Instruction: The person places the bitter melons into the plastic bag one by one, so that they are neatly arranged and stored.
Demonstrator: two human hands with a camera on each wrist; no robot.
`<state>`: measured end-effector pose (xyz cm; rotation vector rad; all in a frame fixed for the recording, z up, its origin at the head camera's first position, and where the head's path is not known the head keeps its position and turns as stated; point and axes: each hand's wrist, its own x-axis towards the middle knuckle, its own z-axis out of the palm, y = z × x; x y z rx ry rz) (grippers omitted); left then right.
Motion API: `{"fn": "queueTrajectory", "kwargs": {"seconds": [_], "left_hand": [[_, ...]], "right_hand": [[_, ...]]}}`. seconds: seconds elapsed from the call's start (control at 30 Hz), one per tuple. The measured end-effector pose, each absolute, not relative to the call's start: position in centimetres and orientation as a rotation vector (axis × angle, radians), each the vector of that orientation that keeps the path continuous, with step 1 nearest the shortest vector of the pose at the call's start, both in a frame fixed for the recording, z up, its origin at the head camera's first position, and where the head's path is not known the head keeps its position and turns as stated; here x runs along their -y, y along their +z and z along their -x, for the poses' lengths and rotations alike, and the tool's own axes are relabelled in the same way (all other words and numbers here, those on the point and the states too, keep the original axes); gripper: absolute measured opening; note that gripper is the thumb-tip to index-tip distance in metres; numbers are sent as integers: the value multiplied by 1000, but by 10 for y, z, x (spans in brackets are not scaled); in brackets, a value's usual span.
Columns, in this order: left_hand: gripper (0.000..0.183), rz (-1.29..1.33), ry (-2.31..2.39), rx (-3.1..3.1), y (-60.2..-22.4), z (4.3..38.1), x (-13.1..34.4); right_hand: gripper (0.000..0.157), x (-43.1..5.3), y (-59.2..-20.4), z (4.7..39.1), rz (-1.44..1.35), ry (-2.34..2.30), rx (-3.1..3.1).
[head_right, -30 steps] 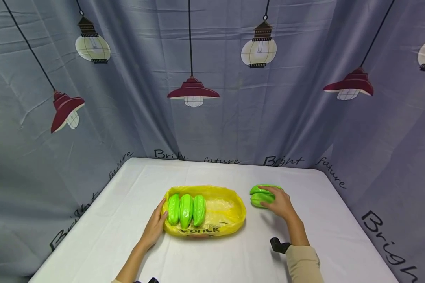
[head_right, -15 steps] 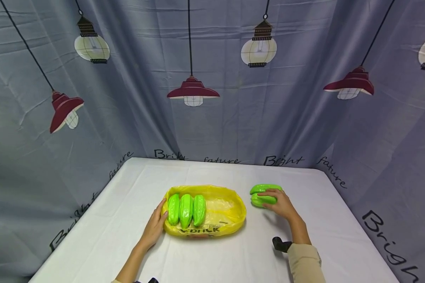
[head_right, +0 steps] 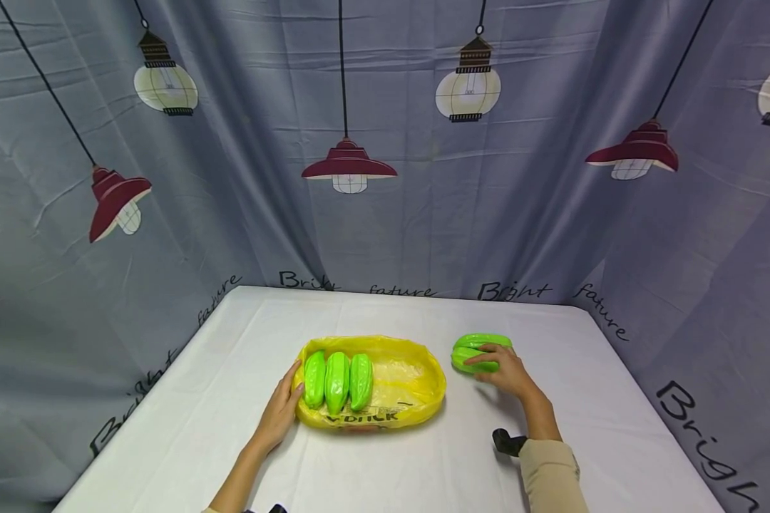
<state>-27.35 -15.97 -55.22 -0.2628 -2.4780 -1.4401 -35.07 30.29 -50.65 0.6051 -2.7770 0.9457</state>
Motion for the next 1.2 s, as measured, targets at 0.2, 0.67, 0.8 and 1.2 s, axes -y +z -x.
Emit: {"fn": "queueTrajectory", "kwargs": {"seconds": [0.2,0.67,0.8,1.2], "left_hand": [[50,263,-1434,2478,-553,275,160],[50,268,-1426,2475,-553,274,160],[50,266,-1426,2480,-552,274,161],[51,278,-1413,2470,-552,275,160]], "right_hand": [[26,-303,-507,350,-590,933,2800],[36,-305,-503,353,-714,1007,2840],[38,-304,-501,352,-709,993,2870],[46,-301,-502,343,-668,1064,2877]]}}
